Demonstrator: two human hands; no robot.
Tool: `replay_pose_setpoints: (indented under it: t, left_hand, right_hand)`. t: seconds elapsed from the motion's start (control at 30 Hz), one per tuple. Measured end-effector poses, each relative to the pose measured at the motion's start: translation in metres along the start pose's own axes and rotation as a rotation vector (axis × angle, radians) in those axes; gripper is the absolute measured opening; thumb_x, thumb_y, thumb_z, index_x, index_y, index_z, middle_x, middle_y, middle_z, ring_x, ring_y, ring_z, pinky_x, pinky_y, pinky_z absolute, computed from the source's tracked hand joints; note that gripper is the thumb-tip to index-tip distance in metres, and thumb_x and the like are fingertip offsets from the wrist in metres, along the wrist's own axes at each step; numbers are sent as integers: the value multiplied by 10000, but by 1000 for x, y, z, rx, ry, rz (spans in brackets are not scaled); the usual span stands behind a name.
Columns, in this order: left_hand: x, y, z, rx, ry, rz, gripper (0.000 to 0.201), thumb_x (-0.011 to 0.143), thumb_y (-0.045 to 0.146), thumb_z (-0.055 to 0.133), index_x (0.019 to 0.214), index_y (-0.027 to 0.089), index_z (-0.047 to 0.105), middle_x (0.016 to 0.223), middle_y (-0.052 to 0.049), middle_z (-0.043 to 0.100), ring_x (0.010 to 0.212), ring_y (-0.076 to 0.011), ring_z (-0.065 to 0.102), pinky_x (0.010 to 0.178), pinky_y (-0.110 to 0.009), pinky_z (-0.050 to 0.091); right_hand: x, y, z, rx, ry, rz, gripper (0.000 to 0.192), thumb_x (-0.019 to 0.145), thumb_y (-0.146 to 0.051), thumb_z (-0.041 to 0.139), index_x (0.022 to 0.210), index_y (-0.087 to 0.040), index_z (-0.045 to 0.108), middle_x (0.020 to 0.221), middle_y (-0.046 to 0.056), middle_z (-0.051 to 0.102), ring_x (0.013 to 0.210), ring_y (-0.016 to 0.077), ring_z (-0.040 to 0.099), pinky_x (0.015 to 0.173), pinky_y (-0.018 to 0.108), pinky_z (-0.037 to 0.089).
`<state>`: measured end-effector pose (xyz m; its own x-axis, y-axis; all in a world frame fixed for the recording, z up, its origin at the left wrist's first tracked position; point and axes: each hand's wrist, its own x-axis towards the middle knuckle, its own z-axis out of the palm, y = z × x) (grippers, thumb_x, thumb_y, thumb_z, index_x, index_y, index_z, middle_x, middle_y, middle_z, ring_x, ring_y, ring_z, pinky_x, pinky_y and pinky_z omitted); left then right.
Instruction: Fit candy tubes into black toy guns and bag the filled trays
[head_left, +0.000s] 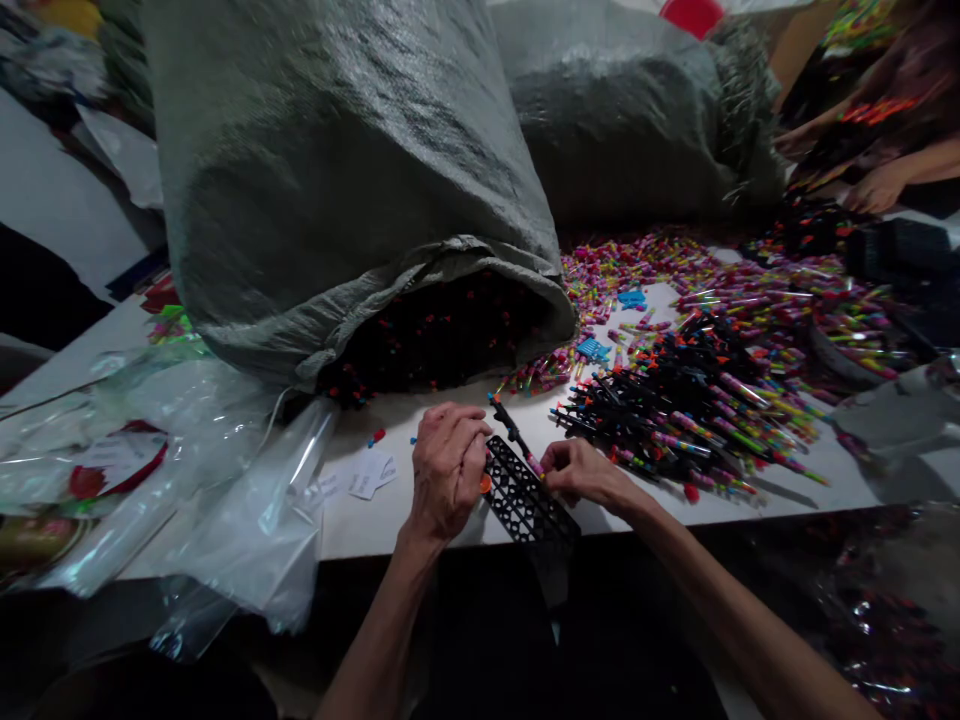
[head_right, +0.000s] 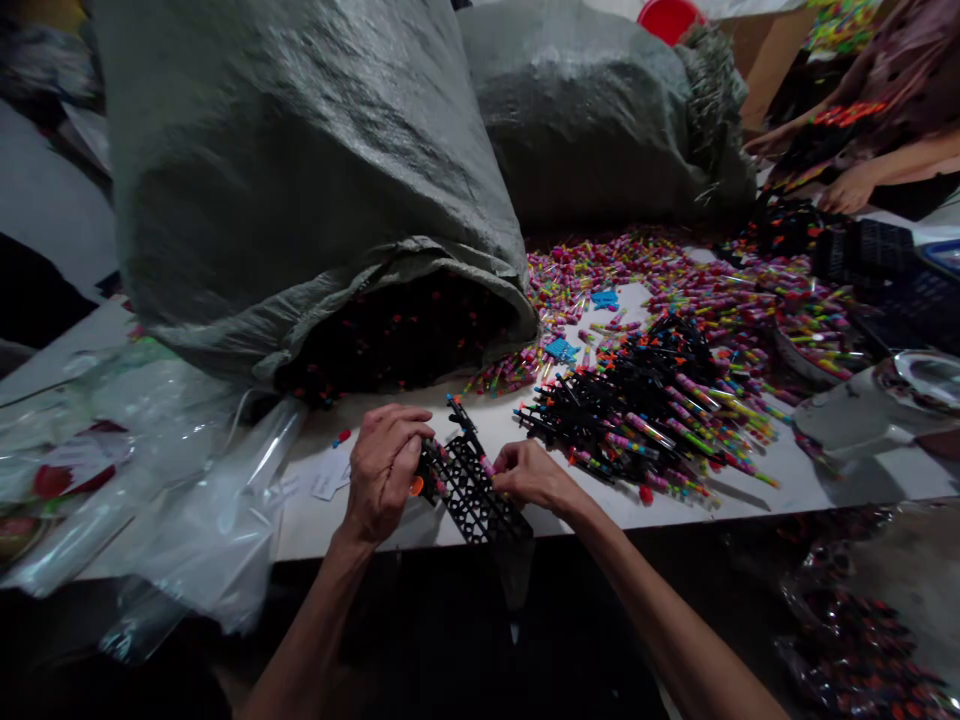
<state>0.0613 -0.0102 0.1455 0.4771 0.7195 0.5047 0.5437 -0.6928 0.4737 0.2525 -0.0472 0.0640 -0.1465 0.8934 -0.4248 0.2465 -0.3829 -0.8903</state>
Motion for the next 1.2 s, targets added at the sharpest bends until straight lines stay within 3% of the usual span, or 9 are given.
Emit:
replay_pose_setpoints:
  t: [0.1, 0.3, 0.5, 0.77, 0.9, 1.2]
  left_hand:
    - [0, 1, -2, -3, -23, -10, 239, 894, 184, 353, 847, 180, 588, 978, -51, 622, 991, -186, 512, 946, -408, 352]
    - [1, 0, -4, -17, -44, -10, 241, 890, 181, 355, 842, 182, 590, 971, -51, 623, 1006, -196, 502, 939, -408, 346]
    - [0, -1, -4, -38, -52, -31, 228, 889, 175, 358, 857, 188, 584, 980, -49, 619, 1023, -200, 485, 937, -407, 353]
    - [-1, -2, -3, -53, -45, -18, 233, 882, 173, 355, 855, 187, 586, 981, -50, 621, 1015, -199, 496, 936, -418, 363]
    - [-1, -2, -3, -38, -39, -24, 234, 877, 181, 359, 859, 189, 593, 984, -53, 622, 1015, -207, 495, 919, -425, 373]
    - [-2, -2, -4, -55, -39, -27, 233, 877, 172, 360, 869, 186, 592, 987, -55, 613, 1022, -202, 489, 929, -415, 373]
  right_hand:
    - [11, 1, 16, 156, -46, -45, 108, 564, -143, 553, 662, -169, 517, 479, -70, 473, 407, 78, 437, 409, 183, 316]
    - [28, 5, 29, 106, 66, -202, 104, 603, -171, 557, 701, -172, 523, 590, -55, 515, 505, 81, 457, 460, 178, 326]
    - [39, 4, 33, 153, 60, -109, 79, 590, -164, 521, 664, -158, 548, 526, -51, 481, 470, 86, 414, 436, 192, 303]
    - [37, -1, 37, 109, 113, -187, 128, 618, -197, 587, 736, -148, 576, 599, -45, 501, 563, 92, 421, 507, 185, 338]
    - [37, -4, 40, 131, 43, -229, 62, 636, -200, 580, 659, -147, 556, 596, -43, 474, 563, 88, 400, 504, 184, 326]
    - [36, -5, 40, 181, 50, -155, 124, 624, -241, 605, 681, -152, 541, 602, -45, 461, 560, 88, 383, 507, 191, 320]
